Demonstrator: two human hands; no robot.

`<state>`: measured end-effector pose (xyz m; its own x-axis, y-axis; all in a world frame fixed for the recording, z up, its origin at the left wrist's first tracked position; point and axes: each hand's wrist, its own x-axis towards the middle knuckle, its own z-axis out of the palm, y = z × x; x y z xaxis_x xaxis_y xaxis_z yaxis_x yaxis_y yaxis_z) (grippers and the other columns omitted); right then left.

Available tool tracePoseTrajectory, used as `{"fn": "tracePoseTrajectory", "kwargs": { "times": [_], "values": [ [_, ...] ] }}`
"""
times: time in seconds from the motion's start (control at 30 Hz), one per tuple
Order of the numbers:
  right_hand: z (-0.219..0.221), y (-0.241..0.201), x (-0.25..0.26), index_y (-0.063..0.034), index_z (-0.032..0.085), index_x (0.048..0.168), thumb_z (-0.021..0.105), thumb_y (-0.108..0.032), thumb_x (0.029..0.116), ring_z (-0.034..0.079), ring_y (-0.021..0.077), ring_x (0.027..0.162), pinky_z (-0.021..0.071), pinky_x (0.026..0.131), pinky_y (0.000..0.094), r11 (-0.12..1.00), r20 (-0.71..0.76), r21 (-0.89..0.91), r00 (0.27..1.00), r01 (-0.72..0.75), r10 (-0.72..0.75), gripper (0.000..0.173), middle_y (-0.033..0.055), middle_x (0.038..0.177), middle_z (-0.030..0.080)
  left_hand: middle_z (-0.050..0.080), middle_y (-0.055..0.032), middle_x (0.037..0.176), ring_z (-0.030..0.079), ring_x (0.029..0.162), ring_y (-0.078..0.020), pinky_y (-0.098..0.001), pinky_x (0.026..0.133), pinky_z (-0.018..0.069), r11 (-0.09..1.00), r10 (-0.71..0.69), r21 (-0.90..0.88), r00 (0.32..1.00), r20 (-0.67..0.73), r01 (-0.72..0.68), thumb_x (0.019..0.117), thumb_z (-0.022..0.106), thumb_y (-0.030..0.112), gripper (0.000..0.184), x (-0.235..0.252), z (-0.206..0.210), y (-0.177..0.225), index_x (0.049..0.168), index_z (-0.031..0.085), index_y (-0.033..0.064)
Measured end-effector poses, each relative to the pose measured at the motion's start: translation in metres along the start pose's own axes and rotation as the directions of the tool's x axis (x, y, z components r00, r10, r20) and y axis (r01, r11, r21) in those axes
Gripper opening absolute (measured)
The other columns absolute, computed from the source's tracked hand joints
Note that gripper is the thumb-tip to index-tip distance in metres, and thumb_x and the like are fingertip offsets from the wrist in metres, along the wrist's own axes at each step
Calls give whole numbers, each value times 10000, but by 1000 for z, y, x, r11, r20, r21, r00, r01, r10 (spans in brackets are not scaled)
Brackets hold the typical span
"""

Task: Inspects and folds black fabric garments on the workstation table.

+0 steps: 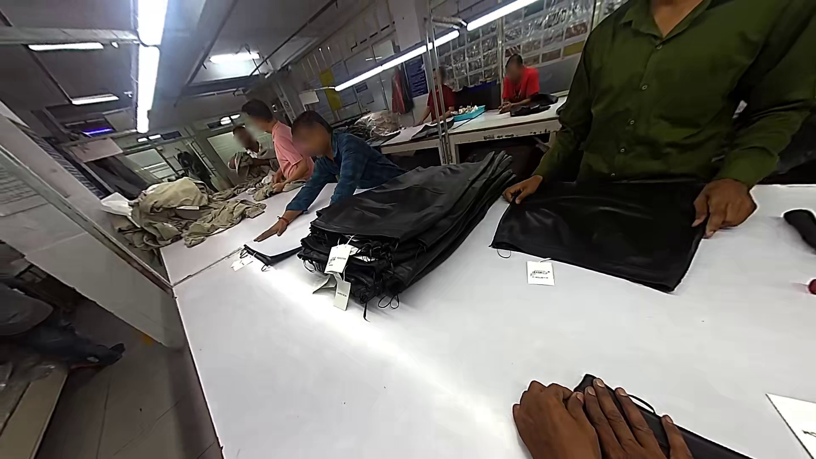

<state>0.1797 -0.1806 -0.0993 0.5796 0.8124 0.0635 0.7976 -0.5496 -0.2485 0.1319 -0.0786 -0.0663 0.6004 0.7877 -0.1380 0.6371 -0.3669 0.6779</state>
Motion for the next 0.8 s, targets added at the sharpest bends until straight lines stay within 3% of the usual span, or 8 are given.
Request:
{"fn": "tracePoseTrajectory", "kwargs": {
  "times": [0.4, 0.57, 0.8],
  "values": [
    [-3, -1, 1, 14, 259, 1600, 291, -449, 1054, 204, 442, 1543, 73, 1158, 752, 1000, 31, 22, 1000, -8, 7, 717, 197, 1677, 233, 711, -26, 970, 671, 966, -188, -431, 863, 498, 1000, 21, 11, 1000, -20, -20, 1002, 574, 365, 291, 6, 7, -7, 1018, 793, 174],
    [16, 8, 1, -27, 292, 1600, 257, -505, 1058, 232, 462, 1528, 92, 1133, 793, 1000, -69, 19, 998, 16, -15, 724, 197, 1659, 288, 710, -38, 990, 669, 984, -195, -445, 876, 490, 1000, 0, -5, 1000, 6, 0, 1016, 558, 362, 311, 1, 3, -3, 1047, 783, 151],
    [-5, -3, 0, 21, 278, 1593, 284, -439, 1058, 218, 445, 1538, 74, 1160, 749, 1000, 23, 27, 1000, -16, 15, 705, 194, 1671, 253, 713, -25, 984, 668, 986, -187, -432, 876, 495, 1000, 22, 4, 1000, -18, -22, 1000, 577, 372, 289, 6, 8, -8, 1023, 793, 181]
  ]
}}
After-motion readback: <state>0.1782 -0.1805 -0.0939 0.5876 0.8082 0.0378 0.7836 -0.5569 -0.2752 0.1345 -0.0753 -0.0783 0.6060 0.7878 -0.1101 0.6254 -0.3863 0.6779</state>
